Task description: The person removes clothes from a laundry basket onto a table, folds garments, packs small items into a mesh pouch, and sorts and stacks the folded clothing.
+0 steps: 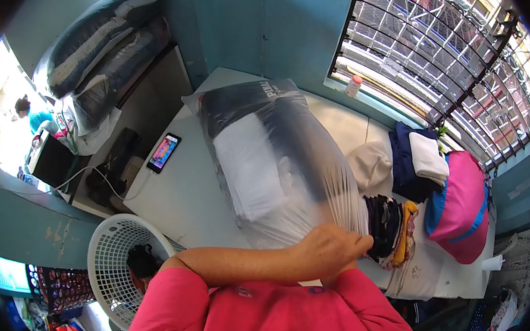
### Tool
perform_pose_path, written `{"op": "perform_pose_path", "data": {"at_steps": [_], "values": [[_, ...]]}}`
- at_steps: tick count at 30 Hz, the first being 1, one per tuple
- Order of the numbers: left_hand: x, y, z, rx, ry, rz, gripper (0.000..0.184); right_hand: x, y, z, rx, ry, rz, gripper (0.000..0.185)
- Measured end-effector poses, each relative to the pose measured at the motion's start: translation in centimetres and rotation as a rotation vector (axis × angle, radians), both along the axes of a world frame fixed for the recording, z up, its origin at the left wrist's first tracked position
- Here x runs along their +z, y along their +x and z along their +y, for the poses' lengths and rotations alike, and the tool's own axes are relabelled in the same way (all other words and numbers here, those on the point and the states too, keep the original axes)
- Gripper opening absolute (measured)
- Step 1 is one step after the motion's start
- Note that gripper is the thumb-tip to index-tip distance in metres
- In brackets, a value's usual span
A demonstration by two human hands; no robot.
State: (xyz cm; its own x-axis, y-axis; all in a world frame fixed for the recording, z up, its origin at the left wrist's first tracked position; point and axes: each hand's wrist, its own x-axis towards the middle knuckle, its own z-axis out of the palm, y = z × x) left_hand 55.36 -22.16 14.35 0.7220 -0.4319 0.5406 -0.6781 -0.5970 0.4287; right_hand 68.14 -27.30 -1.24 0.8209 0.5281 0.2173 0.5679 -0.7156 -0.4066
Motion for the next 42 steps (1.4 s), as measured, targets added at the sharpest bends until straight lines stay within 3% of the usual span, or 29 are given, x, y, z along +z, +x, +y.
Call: {"op": "perform_pose_path", "data": {"at_steps": [2,11,20,33,36,38,40,42], "values": [[0.3,0.0,0.2,-0.099,0.018,0.134,0.014,-0.3,0.7,0.6,-0.001,-0.006,0.012,0.047],[-2.1,0.5,-0.2,-0.220,-0.081,0.309,0.011,-0.8,3.0,2.0,-0.011,-0.032,0.040,0.047],[-1.3,1.6,0.2,-0.333,-0.129,0.457,0.015,-1.1,3.6,2.6,-0.021,-0.032,0.056,0.047],[-1.8,2.9,2.8,-0.489,-0.227,0.407,0.020,-1.1,4.0,2.6,-0.026,-0.027,0.065,0.047],[-3.3,3.1,3.4,-0.503,-0.247,0.364,0.031,-1.3,4.1,2.6,-0.026,-0.035,0.069,0.047],[-4.3,4.1,5.0,-0.099,-0.266,0.120,0.043,-1.3,4.3,2.7,-0.026,-0.037,0.073,0.047],[-6.1,6.0,7.0,0.134,-0.194,-0.023,0.059,-1.3,4.3,2.7,-0.022,-0.037,0.077,0.047],[-8.3,5.1,8.1,0.136,-0.277,0.025,0.062,-1.3,4.5,2.6,-0.019,-0.043,0.077,0.047]]}}
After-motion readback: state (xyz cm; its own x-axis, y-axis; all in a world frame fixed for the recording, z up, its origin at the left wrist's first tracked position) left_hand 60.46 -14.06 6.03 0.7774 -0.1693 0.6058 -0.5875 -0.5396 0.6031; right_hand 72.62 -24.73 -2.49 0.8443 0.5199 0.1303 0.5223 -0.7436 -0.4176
